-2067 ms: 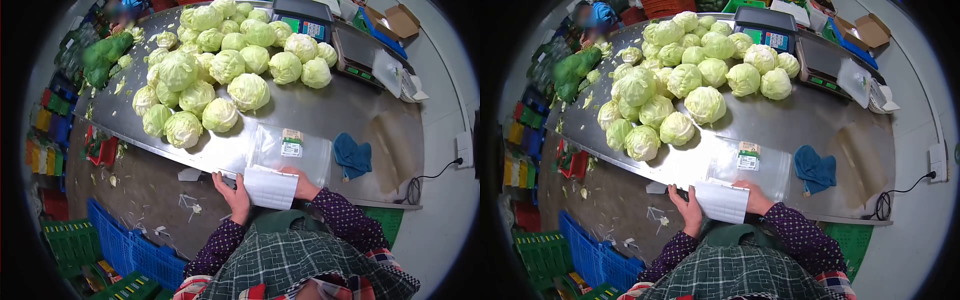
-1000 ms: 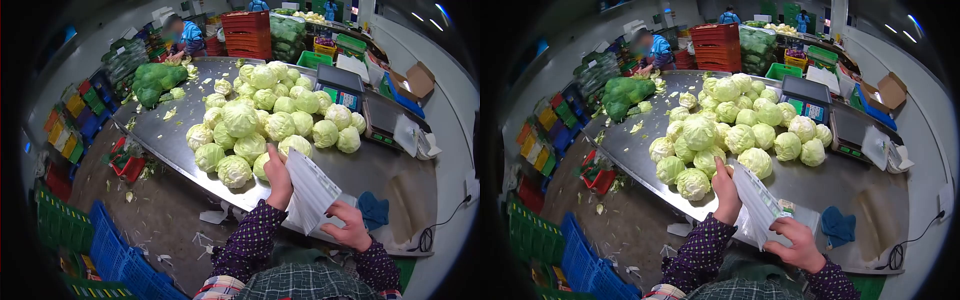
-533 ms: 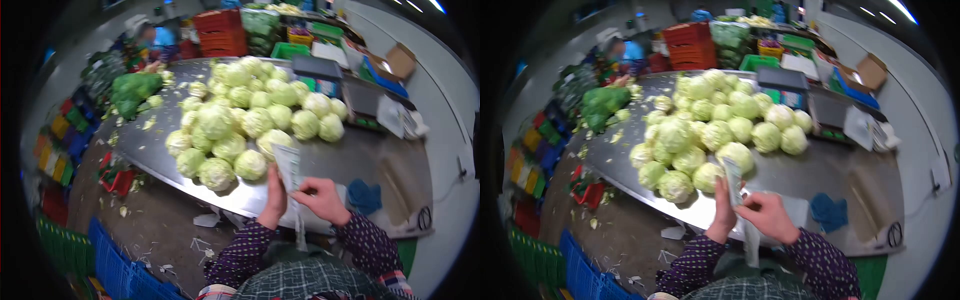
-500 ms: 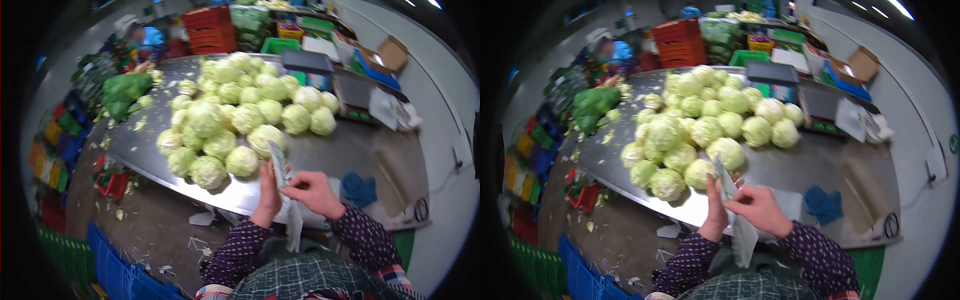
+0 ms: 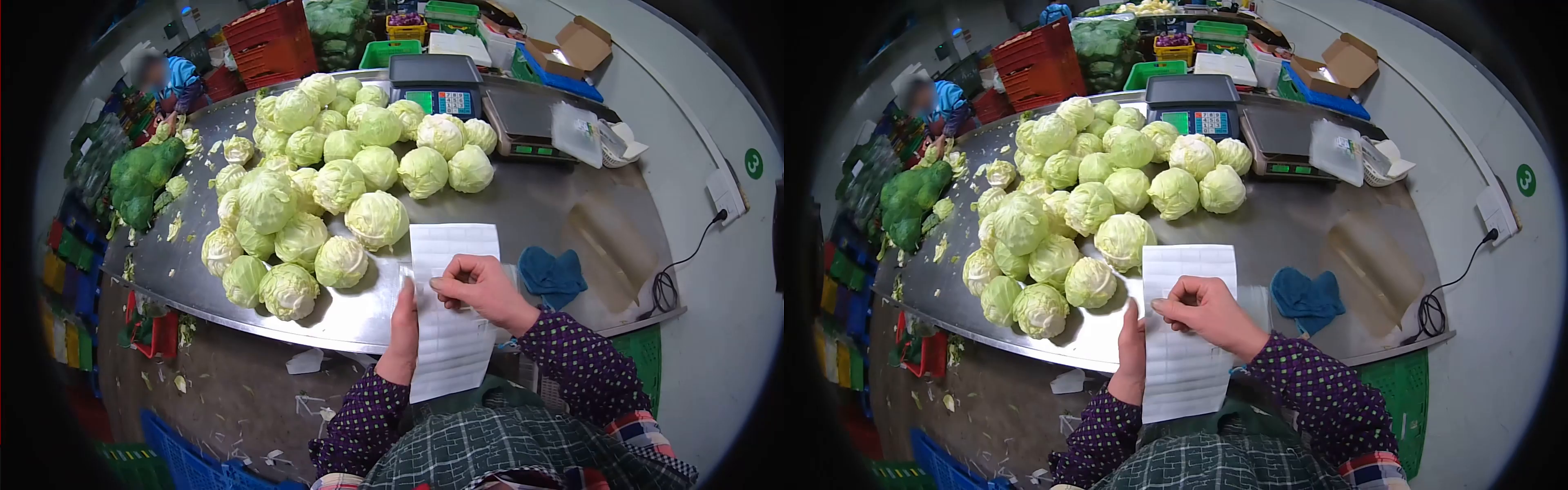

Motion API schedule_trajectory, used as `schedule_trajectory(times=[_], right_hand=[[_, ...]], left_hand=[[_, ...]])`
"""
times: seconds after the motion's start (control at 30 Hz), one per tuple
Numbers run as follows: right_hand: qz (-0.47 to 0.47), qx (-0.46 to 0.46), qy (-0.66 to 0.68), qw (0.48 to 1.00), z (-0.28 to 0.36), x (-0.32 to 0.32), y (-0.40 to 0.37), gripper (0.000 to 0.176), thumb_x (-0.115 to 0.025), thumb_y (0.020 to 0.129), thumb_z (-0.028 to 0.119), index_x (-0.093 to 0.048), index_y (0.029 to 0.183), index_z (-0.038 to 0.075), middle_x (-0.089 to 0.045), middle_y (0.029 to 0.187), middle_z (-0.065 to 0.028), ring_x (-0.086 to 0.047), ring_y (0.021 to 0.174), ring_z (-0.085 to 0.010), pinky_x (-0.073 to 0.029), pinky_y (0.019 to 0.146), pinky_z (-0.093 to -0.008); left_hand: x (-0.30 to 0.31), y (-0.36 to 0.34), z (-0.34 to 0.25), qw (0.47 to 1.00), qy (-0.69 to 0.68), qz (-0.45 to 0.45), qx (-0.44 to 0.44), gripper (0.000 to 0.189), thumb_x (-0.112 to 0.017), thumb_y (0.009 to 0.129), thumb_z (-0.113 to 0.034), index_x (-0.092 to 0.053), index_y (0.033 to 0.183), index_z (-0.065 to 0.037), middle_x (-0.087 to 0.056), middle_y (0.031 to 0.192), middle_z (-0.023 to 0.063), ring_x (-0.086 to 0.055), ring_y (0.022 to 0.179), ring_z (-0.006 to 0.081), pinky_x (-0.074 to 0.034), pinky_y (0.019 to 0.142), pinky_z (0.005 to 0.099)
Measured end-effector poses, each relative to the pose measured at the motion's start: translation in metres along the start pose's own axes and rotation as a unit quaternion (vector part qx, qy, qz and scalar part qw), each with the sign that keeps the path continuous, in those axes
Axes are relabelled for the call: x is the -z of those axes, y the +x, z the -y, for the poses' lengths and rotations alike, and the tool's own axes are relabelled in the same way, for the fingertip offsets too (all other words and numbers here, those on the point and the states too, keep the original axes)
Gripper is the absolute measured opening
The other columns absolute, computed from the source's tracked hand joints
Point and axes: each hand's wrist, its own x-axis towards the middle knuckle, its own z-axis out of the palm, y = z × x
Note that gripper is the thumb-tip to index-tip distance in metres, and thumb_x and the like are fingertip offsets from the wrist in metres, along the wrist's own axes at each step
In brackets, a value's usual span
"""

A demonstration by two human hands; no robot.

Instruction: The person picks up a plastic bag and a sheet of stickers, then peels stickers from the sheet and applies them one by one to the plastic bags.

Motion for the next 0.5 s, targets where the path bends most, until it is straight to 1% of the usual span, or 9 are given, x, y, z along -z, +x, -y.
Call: schedule_trajectory(times=[0.03, 0.1, 0.13, 0.17, 0.27, 0.33, 0.37, 0.47, 0.5], right_hand=[[-0.031, 0.017, -0.045, 0.998, -0.006, -0.001, 0.003, 0.018, -0.071, 0.082, 0.015, -0.060, 0.078, 0.002, -0.060, 0.067, 0.0010, -0.054, 0.059, -0.0043, -0.044, 0.054, -0.0199], [-0.062, 0.024, -0.088, 0.994, -0.015, -0.003, 0.002, 0.021, -0.073, 0.081, 0.017, -0.059, 0.078, 0.002, -0.058, 0.066, 0.0022, -0.052, 0.058, -0.0034, -0.043, 0.052, -0.0198], [-0.089, 0.077, -0.183, 0.976, -0.017, -0.004, 0.002, 0.024, -0.074, 0.079, 0.019, -0.058, 0.078, 0.001, -0.056, 0.064, 0.0027, -0.050, 0.057, -0.0027, -0.042, 0.051, -0.0198], [-0.112, 0.129, -0.275, 0.946, -0.019, -0.005, 0.002, 0.027, -0.076, 0.078, 0.020, -0.058, 0.077, 0.000, -0.054, 0.063, 0.0033, -0.047, 0.055, -0.0020, -0.041, 0.050, -0.0197], [-0.103, 0.084, -0.274, 0.952, -0.017, -0.007, 0.005, 0.026, -0.075, 0.078, 0.020, -0.059, 0.076, 0.000, -0.056, 0.063, 0.0020, -0.046, 0.055, -0.0019, -0.040, 0.049, -0.0197], [-0.097, 0.082, -0.260, 0.957, -0.016, -0.010, 0.004, 0.026, -0.073, 0.077, 0.020, -0.059, 0.075, -0.002, -0.056, 0.060, -0.0022, -0.048, 0.053, -0.0055, -0.041, 0.049, -0.0223], [-0.091, 0.081, -0.247, 0.961, -0.016, -0.011, 0.003, 0.027, -0.072, 0.077, 0.021, -0.059, 0.074, -0.003, -0.057, 0.058, -0.0064, -0.051, 0.052, -0.0091, -0.043, 0.049, -0.0250], [-0.079, 0.081, -0.261, 0.959, -0.017, -0.011, 0.002, 0.023, -0.068, 0.079, 0.018, -0.062, 0.077, -0.004, -0.059, 0.059, -0.0080, -0.053, 0.053, -0.0085, -0.043, 0.050, -0.0247], [-0.078, 0.080, -0.262, 0.959, -0.020, -0.011, 0.002, 0.023, -0.068, 0.079, 0.018, -0.062, 0.077, -0.004, -0.059, 0.059, -0.0080, -0.053, 0.053, -0.0085, -0.043, 0.050, -0.0247]], left_hand=[[-0.007, -0.001, -0.001, 1.000, -0.002, 0.001, 0.004, 0.068, -0.029, 0.095, -0.056, -0.048, 0.120, 0.005, -0.056, 0.111, 0.0118, -0.056, 0.102, 0.0205, -0.047, 0.091, 0.0346], [-0.022, -0.009, -0.002, 0.998, -0.054, -0.022, -0.014, 0.079, -0.020, 0.094, -0.062, -0.040, 0.129, 0.007, -0.052, 0.122, 0.0134, -0.055, 0.108, 0.0217, -0.043, 0.097, 0.0339], [-0.023, -0.011, -0.006, 0.997, 0.053, -0.036, -0.038, 0.084, -0.015, 0.094, -0.064, -0.032, 0.137, 0.006, -0.046, 0.132, 0.0135, -0.049, 0.118, 0.0208, -0.036, 0.102, 0.0310], [-0.023, -0.011, -0.005, 0.997, 0.051, -0.041, -0.036, 0.084, -0.015, 0.094, -0.064, -0.032, 0.137, 0.006, -0.046, 0.132, 0.0135, -0.049, 0.118, 0.0208, -0.036, 0.102, 0.0310], [-0.024, -0.010, 0.000, 0.985, 0.115, -0.091, -0.088, 0.081, -0.015, 0.095, -0.061, -0.032, 0.137, 0.006, -0.043, 0.135, 0.0120, -0.042, 0.124, 0.0189, -0.031, 0.106, 0.0288], [-0.025, -0.011, 0.004, 0.983, 0.057, -0.102, -0.144, 0.063, -0.022, 0.101, -0.047, -0.028, 0.138, 0.003, -0.037, 0.138, 0.0135, -0.039, 0.128, 0.0192, -0.028, 0.110, 0.0317], [-0.024, -0.012, 0.004, 0.983, 0.057, -0.102, -0.143, 0.063, -0.022, 0.101, -0.047, -0.028, 0.138, 0.003, -0.037, 0.138, 0.0135, -0.039, 0.128, 0.0192, -0.028, 0.110, 0.0317], [-0.016, -0.012, 0.007, 0.984, 0.048, -0.121, -0.122, 0.061, -0.022, 0.101, -0.046, -0.027, 0.138, 0.003, -0.037, 0.138, 0.0116, -0.038, 0.128, 0.0185, -0.027, 0.111, 0.0316], [-0.012, -0.012, 0.009, 0.985, 0.045, -0.093, -0.135, 0.058, -0.025, 0.101, -0.044, -0.032, 0.135, 0.002, -0.041, 0.135, 0.0104, -0.041, 0.125, 0.0175, -0.029, 0.110, 0.0315]])
